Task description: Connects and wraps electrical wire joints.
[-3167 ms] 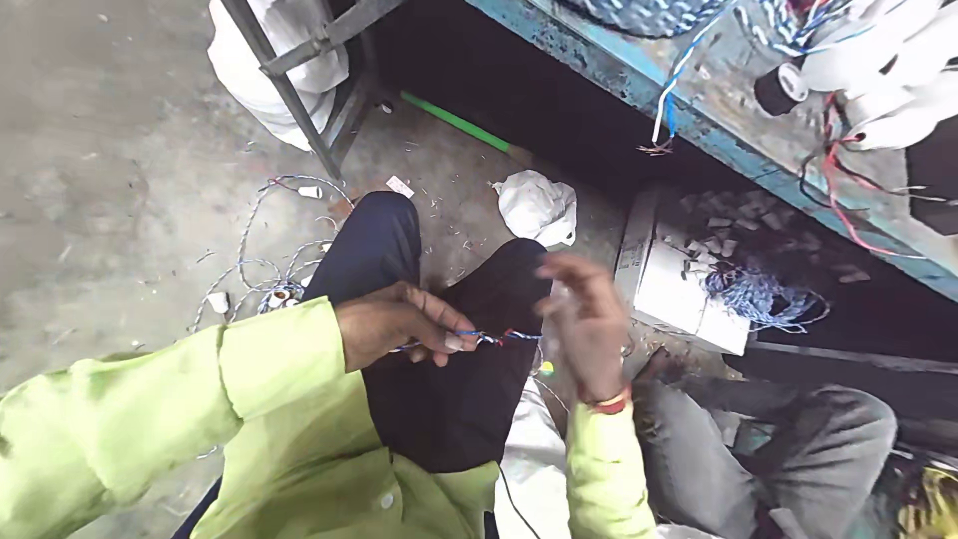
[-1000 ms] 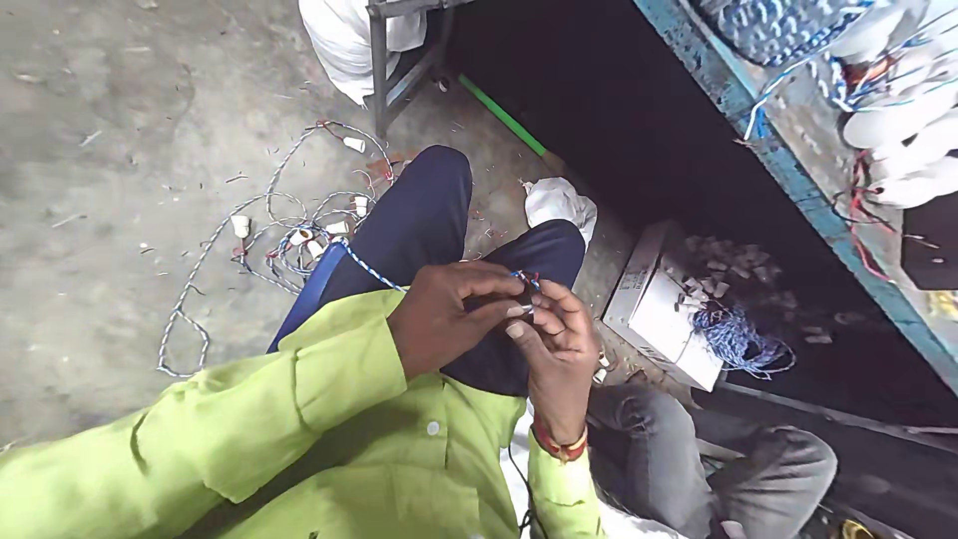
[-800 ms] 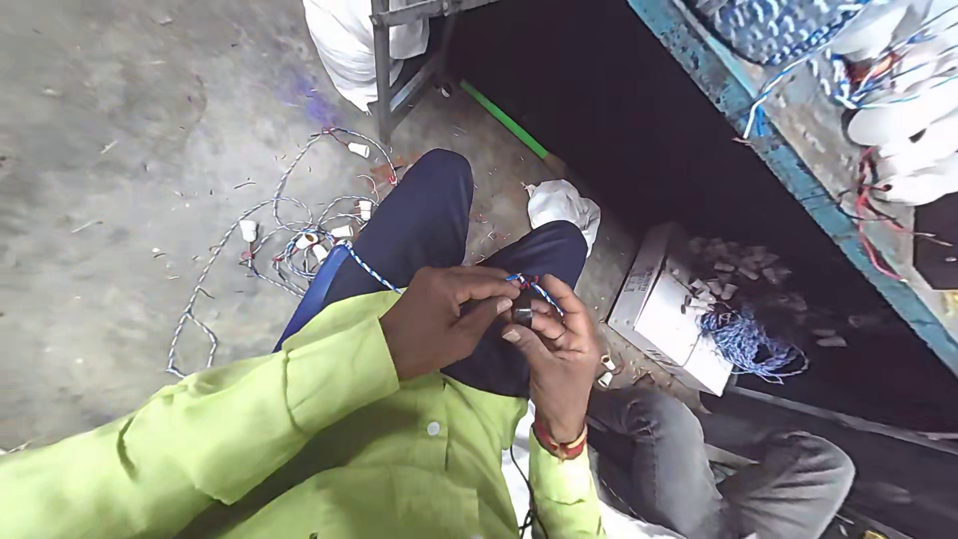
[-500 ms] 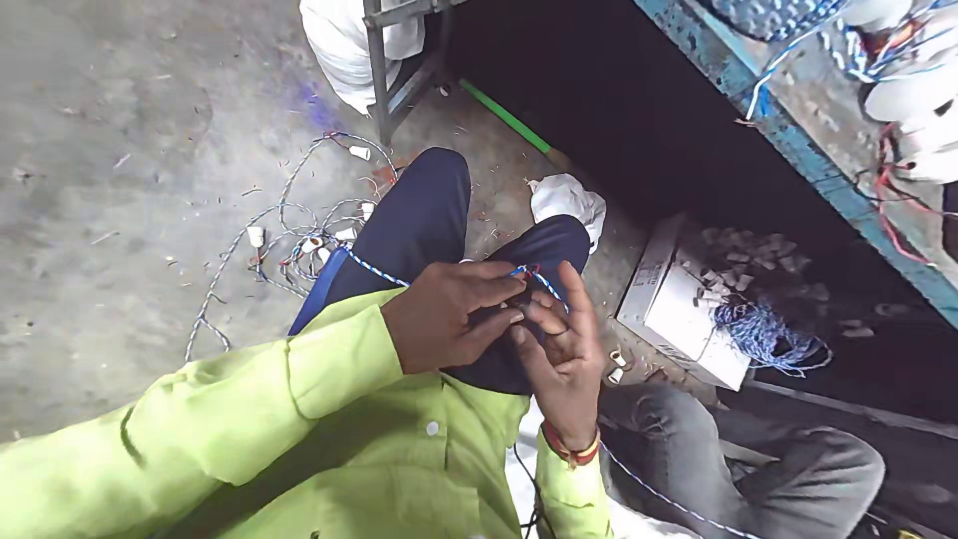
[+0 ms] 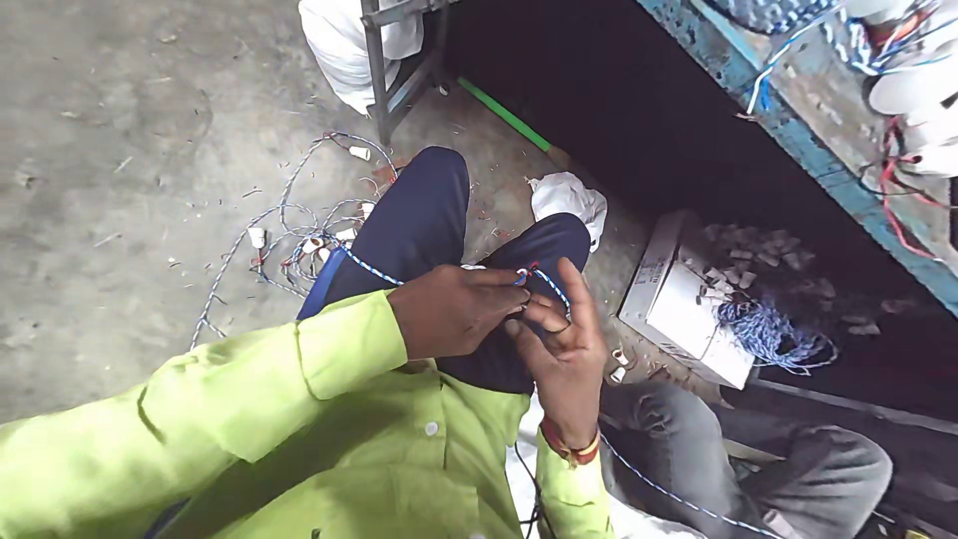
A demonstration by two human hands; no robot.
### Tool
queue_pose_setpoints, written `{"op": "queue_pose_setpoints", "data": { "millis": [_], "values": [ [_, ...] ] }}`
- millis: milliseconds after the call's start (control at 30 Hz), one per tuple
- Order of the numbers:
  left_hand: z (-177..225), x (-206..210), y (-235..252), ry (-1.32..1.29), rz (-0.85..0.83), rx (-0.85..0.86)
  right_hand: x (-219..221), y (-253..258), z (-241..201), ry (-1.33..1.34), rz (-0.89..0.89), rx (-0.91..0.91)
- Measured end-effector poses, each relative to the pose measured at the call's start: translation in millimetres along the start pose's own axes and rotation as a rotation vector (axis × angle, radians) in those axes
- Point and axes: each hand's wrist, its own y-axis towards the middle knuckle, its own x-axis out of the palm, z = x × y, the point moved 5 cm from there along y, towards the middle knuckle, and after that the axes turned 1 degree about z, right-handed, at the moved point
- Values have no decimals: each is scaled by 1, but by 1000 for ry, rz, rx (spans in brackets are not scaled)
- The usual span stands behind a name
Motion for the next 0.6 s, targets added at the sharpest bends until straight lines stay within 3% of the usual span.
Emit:
{"op": "queue_pose_setpoints", "data": {
  "millis": [167,367,600],
  "values": [
    [-3,0,1,94,-117,48,-5,3,-4,-26,-11,41],
    [-6,-3,6,30,-92,35,-3,5,-7,-40,-15,55],
    [-2,1,3,193,-100,161,1,4,-2,-52,19,82]
  ]
}}
